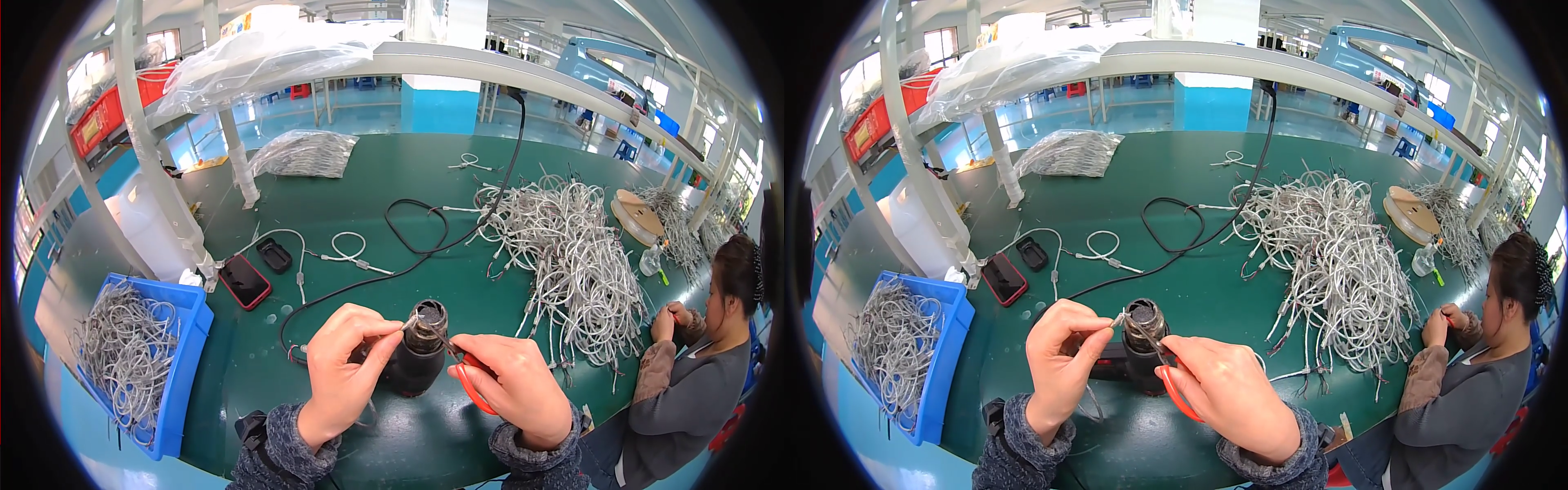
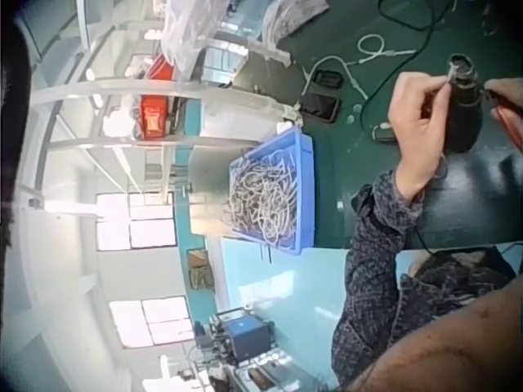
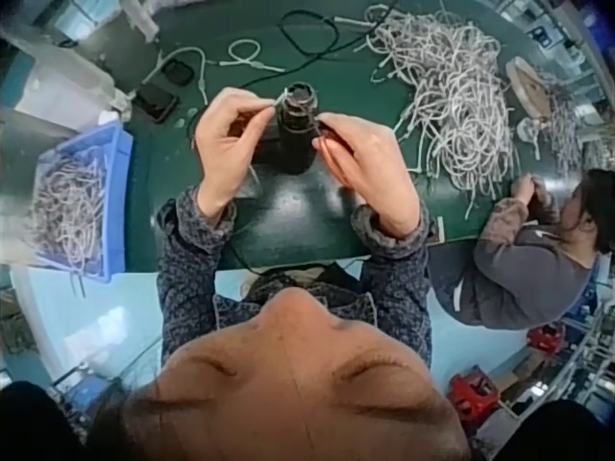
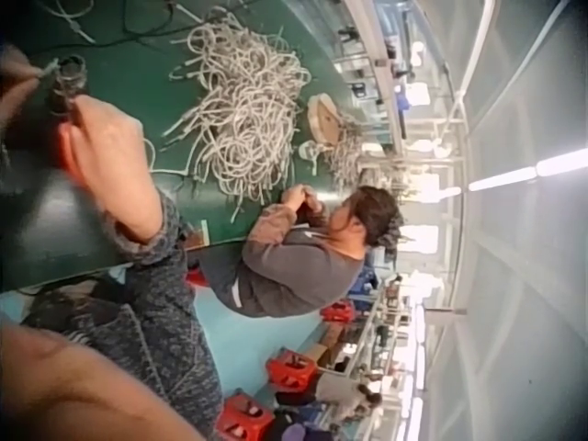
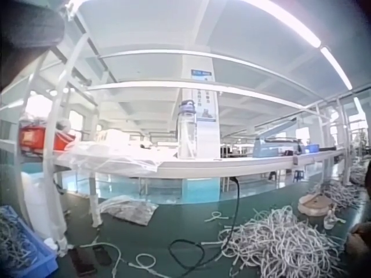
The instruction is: Assembling electronic wiring harnesses by stripping ends and applying heat shrink tubing with a heat gun.
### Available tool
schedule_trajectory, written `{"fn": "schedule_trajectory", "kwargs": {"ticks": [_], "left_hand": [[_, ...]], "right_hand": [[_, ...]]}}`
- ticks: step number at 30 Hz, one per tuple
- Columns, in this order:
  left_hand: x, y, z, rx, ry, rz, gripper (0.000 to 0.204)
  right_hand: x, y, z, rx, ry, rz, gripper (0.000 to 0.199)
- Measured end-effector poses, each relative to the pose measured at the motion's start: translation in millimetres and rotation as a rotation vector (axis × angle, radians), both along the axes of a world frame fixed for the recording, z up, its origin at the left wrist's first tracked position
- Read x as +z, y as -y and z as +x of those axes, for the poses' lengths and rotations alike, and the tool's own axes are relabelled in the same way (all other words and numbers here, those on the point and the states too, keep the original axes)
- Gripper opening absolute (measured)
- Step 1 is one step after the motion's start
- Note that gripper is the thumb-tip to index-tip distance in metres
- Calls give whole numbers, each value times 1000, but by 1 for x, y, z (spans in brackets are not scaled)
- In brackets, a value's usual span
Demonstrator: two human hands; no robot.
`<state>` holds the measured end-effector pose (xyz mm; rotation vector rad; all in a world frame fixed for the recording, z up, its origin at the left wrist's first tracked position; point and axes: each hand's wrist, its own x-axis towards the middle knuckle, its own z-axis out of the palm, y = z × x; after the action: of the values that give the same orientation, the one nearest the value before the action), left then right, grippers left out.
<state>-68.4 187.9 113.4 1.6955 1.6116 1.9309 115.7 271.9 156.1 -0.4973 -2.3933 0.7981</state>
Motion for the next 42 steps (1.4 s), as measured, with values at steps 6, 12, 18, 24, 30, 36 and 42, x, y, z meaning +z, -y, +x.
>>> {"fn": "schedule_trajectory", "kwargs": {"ticks": [6, 12, 18, 24, 30, 36, 42], "left_hand": [[0, -2, 1, 15, -2, 5, 13], [3, -3, 2, 63, -68, 23, 13], [0, -4, 5, 106, -84, 49, 14], [-2, -7, 4, 88, 0, 83, 14], [-5, -9, 3, 79, 0, 49, 14], [-4, -9, 3, 72, -5, 50, 14], [-4, -9, 3, 69, -1, 46, 14]], "right_hand": [[-2, -1, 0, -6, -21, 11, 25], [-2, -2, 1, -13, -33, 9, 25], [1, -3, 2, -35, -14, 29, 23], [7, -5, 14, -66, 11, 55, 23], [9, -9, 18, -104, 25, 27, 25], [11, -8, 17, -109, 47, 26, 25], [8, -8, 15, -96, -1, 54, 25]]}}
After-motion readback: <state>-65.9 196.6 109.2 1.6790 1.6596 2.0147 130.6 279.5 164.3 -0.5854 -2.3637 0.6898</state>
